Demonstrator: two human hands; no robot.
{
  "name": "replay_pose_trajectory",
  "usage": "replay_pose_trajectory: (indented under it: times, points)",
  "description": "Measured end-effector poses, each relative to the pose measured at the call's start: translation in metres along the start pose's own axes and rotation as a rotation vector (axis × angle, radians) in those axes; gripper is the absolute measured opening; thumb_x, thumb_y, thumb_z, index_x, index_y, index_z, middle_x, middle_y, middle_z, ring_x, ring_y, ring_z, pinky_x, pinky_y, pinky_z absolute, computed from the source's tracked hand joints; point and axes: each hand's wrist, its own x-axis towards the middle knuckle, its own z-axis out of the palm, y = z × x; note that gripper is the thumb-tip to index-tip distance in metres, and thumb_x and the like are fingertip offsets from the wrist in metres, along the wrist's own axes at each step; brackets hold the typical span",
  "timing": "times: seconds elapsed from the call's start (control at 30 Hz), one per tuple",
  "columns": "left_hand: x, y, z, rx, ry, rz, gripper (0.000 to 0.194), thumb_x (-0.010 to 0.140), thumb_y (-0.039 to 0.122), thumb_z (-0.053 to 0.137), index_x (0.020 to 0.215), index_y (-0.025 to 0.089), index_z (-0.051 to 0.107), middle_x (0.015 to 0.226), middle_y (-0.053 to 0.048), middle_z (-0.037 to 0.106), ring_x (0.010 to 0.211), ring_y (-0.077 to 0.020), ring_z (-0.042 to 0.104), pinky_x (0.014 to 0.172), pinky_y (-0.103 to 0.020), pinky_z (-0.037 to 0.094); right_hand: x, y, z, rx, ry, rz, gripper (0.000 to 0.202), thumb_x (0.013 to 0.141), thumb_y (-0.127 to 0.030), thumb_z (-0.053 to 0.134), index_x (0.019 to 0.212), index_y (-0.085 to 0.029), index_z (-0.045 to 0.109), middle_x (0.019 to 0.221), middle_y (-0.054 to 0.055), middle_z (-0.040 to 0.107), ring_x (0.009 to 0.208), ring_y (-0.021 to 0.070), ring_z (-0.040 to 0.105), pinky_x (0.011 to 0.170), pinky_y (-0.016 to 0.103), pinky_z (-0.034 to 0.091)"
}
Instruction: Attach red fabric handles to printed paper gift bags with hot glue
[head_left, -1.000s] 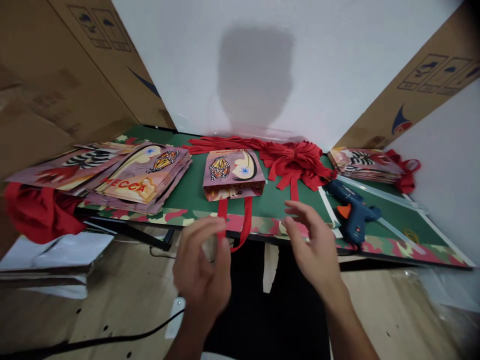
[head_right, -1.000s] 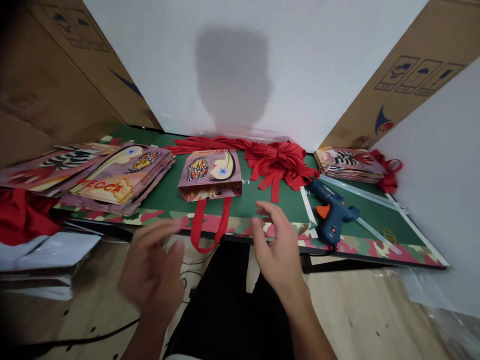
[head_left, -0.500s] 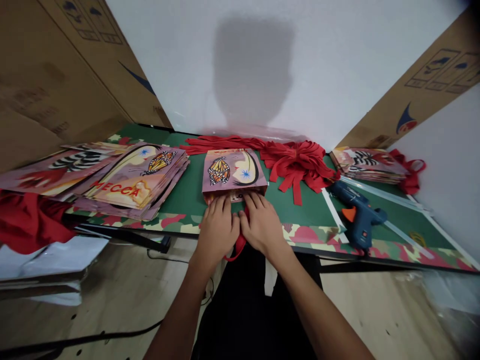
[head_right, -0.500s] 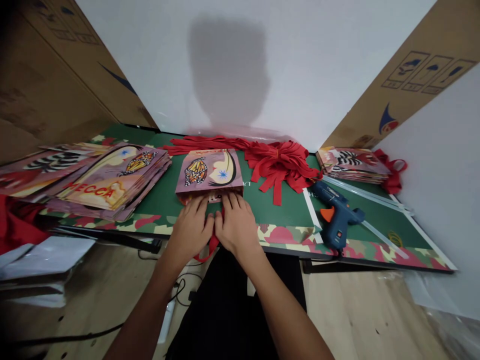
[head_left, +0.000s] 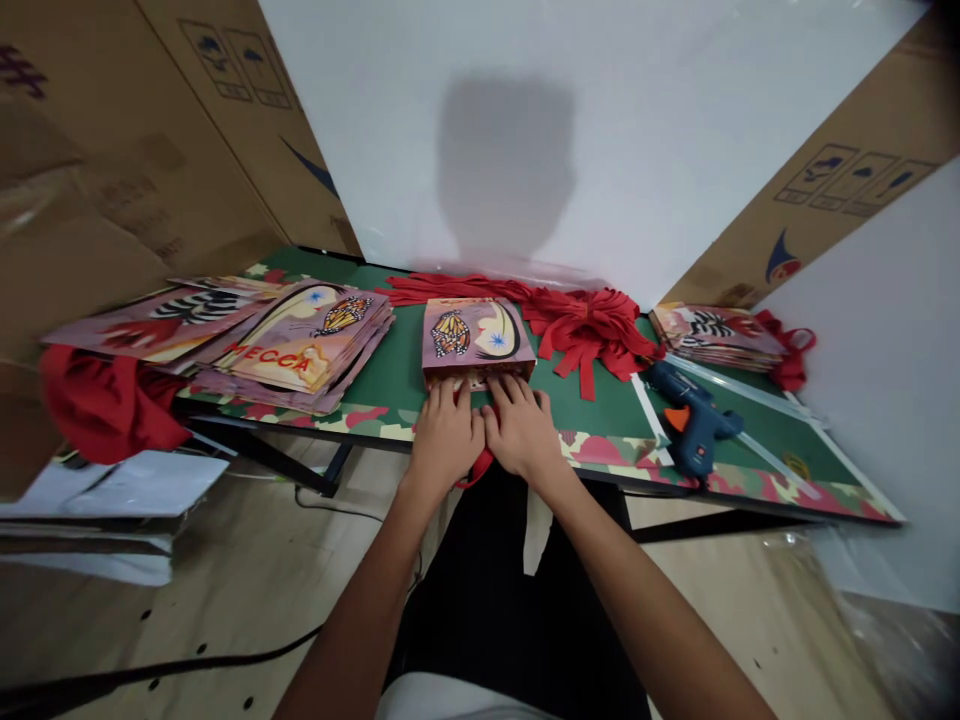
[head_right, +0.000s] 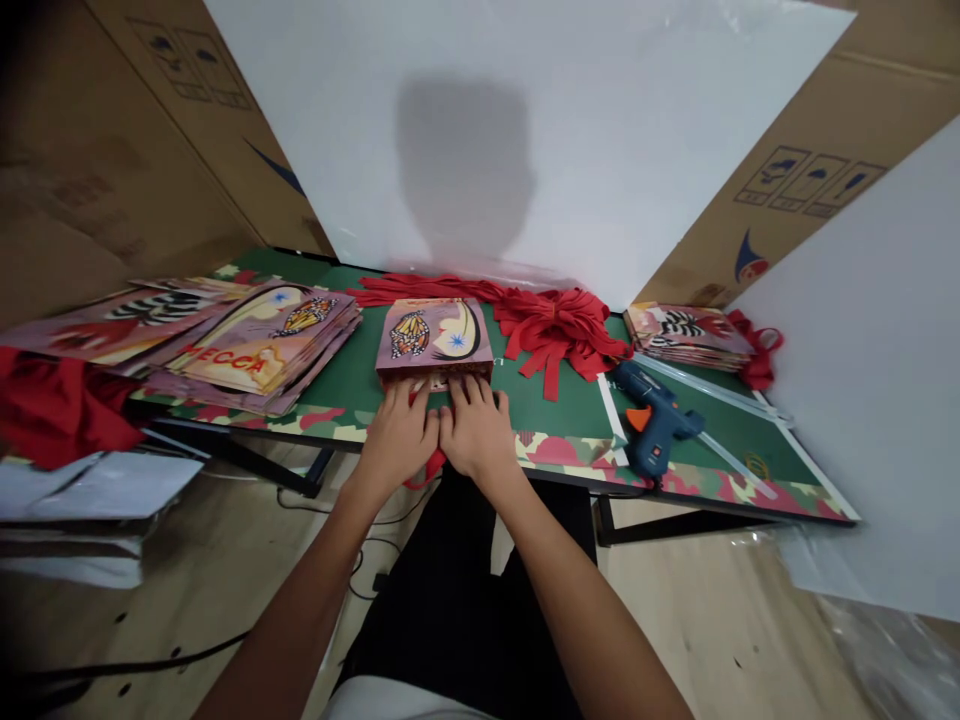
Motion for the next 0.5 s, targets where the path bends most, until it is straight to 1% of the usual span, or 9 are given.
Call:
replay_pose_trajectory:
  times: [0.1, 0.17, 0.27, 0.37, 0.5]
  points:
    - [0.000, -0.005, -0.001, -0.006, -0.018, 0.020, 0.055, 0.101, 0.024, 0.051, 0.152, 0.007, 0.059, 0.152, -0.024, 0.062, 0.143, -0.0395, 0.058, 0.122, -0.054, 0.048, 0.000, 0.000, 0.000, 0.008, -0.007, 0.006, 0.058, 0.112, -0.035, 0.044, 0.164, -0.012, 0.053, 0.170, 0.017, 0.053, 0.156, 0.0333, 0.045, 0.125, 0.053, 0.035]
    - [0.000, -0.007, -0.002, -0.009, -0.039, 0.038, 0.056, 0.100, 0.022, 0.050, 0.153, 0.009, 0.059, 0.157, -0.022, 0.062, 0.147, -0.0378, 0.056, 0.123, -0.053, 0.046, 0.002, 0.000, 0.000, 0.012, -0.022, -0.023, 0.057, 0.113, -0.033, 0.040, 0.165, -0.012, 0.052, 0.172, 0.016, 0.051, 0.159, 0.0331, 0.042, 0.128, 0.057, 0.031]
    - [0.001, -0.008, -0.002, -0.012, -0.068, 0.056, 0.056, 0.100, 0.020, 0.046, 0.153, 0.010, 0.059, 0.161, -0.020, 0.061, 0.153, -0.0354, 0.054, 0.127, -0.054, 0.043, 0.005, 0.002, 0.001, 0.017, -0.054, -0.088, 0.057, 0.113, -0.029, 0.036, 0.167, -0.016, 0.049, 0.175, 0.013, 0.048, 0.161, 0.0302, 0.040, 0.131, 0.064, 0.023]
    - [0.004, -0.009, -0.002, -0.015, -0.085, 0.060, 0.056, 0.100, 0.020, 0.044, 0.152, 0.009, 0.060, 0.161, -0.021, 0.061, 0.154, -0.0347, 0.053, 0.127, -0.054, 0.042, 0.008, 0.004, 0.002, 0.024, -0.074, -0.130, 0.058, 0.112, -0.028, 0.037, 0.168, -0.017, 0.049, 0.175, 0.012, 0.047, 0.161, 0.0286, 0.041, 0.131, 0.065, 0.025]
    - [0.010, -0.012, -0.002, -0.022, -0.096, 0.057, 0.053, 0.101, 0.022, 0.045, 0.149, 0.011, 0.063, 0.159, -0.021, 0.063, 0.150, -0.0351, 0.056, 0.123, -0.055, 0.046, 0.008, 0.006, 0.000, 0.034, -0.095, -0.161, 0.059, 0.112, -0.028, 0.036, 0.169, -0.016, 0.048, 0.176, 0.013, 0.044, 0.163, 0.0289, 0.038, 0.131, 0.065, 0.026]
